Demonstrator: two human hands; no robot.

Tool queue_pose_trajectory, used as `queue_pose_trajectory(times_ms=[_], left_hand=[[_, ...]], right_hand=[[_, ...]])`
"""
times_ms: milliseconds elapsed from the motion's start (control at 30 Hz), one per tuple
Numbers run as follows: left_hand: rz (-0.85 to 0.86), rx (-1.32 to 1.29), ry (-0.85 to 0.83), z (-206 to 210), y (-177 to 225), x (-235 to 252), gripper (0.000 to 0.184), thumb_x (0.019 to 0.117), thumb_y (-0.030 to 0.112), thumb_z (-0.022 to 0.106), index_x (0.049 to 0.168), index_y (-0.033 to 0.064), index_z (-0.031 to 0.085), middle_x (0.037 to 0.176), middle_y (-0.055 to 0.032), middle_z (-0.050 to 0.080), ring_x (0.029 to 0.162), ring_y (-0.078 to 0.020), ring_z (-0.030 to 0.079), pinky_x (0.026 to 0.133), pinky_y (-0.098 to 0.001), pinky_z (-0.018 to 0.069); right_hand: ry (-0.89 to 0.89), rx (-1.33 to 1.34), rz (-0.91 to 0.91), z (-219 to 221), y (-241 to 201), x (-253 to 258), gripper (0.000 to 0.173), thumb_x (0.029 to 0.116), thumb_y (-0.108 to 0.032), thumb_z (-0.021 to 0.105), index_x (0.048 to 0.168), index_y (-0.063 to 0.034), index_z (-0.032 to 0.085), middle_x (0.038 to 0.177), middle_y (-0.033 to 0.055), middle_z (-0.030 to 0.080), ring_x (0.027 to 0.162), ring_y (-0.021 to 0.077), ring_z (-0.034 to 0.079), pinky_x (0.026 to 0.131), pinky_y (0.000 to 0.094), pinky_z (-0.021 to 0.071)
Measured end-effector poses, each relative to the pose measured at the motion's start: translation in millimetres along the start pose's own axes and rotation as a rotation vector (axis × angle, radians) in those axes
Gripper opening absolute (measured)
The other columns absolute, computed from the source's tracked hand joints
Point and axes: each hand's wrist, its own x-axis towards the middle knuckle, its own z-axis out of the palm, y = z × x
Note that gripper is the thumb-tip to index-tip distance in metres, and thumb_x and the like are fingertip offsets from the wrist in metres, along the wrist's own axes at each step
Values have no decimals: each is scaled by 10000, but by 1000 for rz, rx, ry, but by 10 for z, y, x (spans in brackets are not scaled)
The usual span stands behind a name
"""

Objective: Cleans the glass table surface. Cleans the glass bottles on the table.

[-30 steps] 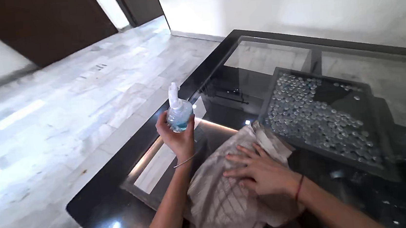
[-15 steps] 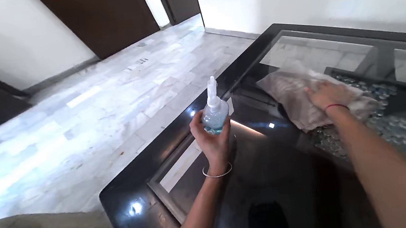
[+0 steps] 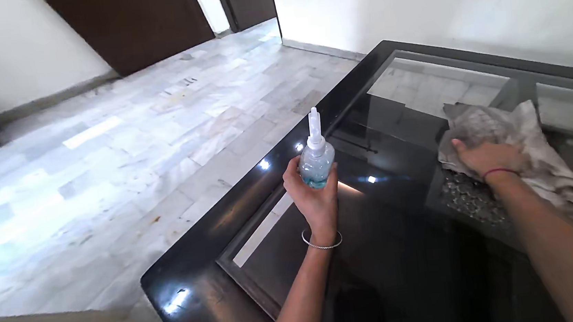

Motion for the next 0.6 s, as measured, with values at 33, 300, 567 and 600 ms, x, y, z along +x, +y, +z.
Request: queue_pose_trajectory(times_ms=[33, 300, 567, 600], left_hand=[[-3, 3, -8, 1, 3, -7, 666, 833, 234, 819, 1361, 4, 484, 1232, -202, 583, 1092, -268, 598, 912, -419, 507], [-40, 28, -32, 22, 31, -28, 703, 831, 237, 817, 1379, -28, 466, 1246, -238, 573, 1093, -304, 589, 920, -452, 497], [32, 90, 36, 25, -12, -1, 742, 774, 232, 820, 1364, -69, 487, 1258, -293, 567, 1145, -395, 550, 973, -543, 432], [36, 87, 62, 24, -25, 15, 753, 776, 222, 816, 1370, -91, 476, 1271, -312, 558, 1160, -404, 540, 993, -539, 423]], right_hand=[[-4, -5, -20, 35, -108, -39, 897, 995, -644, 484, 1440, 134, 456, 1465, 482, 344, 1417, 649, 253, 1099, 759, 231], [-28, 34, -285, 193, -780, -341, 623, 1033, -433, 531, 1492, -14, 494, 1513, 361, 399, 1439, 556, 295, 1113, 699, 252], [-191, 249, -928, 504, -1669, -1487, 360, 974, -112, 627, 1326, -55, 668, 1441, 214, 556, 1334, 470, 471, 1077, 642, 350], [-233, 236, -983, 508, -1698, -1504, 351, 976, -100, 621, 1320, -56, 673, 1461, 179, 550, 1343, 444, 468, 1091, 618, 348]])
